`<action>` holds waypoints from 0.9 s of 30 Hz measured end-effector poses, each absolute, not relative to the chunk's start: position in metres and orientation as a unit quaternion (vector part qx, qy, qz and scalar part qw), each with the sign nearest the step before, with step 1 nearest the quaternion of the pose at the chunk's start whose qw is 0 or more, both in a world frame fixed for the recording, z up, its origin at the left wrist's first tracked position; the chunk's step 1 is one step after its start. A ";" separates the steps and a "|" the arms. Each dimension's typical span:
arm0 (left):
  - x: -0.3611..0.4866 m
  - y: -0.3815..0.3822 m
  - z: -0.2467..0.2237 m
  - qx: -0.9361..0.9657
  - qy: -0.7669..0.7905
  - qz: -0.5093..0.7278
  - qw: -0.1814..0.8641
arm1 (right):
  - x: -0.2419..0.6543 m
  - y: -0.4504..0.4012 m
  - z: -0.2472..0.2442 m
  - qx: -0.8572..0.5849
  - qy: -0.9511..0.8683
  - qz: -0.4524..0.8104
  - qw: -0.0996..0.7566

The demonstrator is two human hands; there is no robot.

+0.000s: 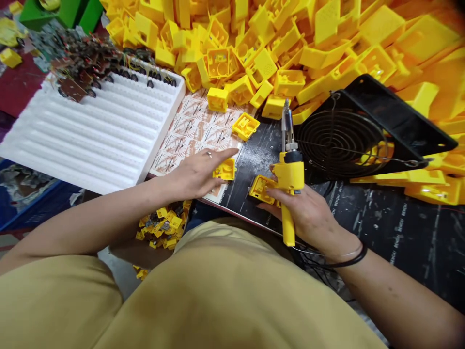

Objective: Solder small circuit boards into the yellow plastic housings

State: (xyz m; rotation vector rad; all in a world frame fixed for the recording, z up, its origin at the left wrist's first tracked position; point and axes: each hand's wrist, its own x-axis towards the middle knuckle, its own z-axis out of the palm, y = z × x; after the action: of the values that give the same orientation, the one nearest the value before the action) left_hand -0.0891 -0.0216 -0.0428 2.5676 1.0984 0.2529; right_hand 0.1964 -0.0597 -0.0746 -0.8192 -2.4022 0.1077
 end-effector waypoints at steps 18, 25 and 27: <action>-0.098 0.018 -0.017 0.927 0.361 -0.066 0.080 | 0.208 -0.057 -0.088 -0.313 -0.894 0.063 0.314; -0.091 -0.021 -0.024 0.929 0.364 -0.016 0.065 | 0.217 -0.054 -0.104 -0.335 -0.897 0.037 0.286; -0.108 -0.001 -0.016 0.909 0.416 0.004 0.030 | 0.223 -0.054 -0.107 -0.335 -0.899 0.035 0.279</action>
State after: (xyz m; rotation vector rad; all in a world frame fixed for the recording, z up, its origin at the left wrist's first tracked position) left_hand -0.1077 -0.0013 -0.0161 2.8017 1.2820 0.0126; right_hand 0.2233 -0.0540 -0.1070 -0.8988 -2.4118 0.0945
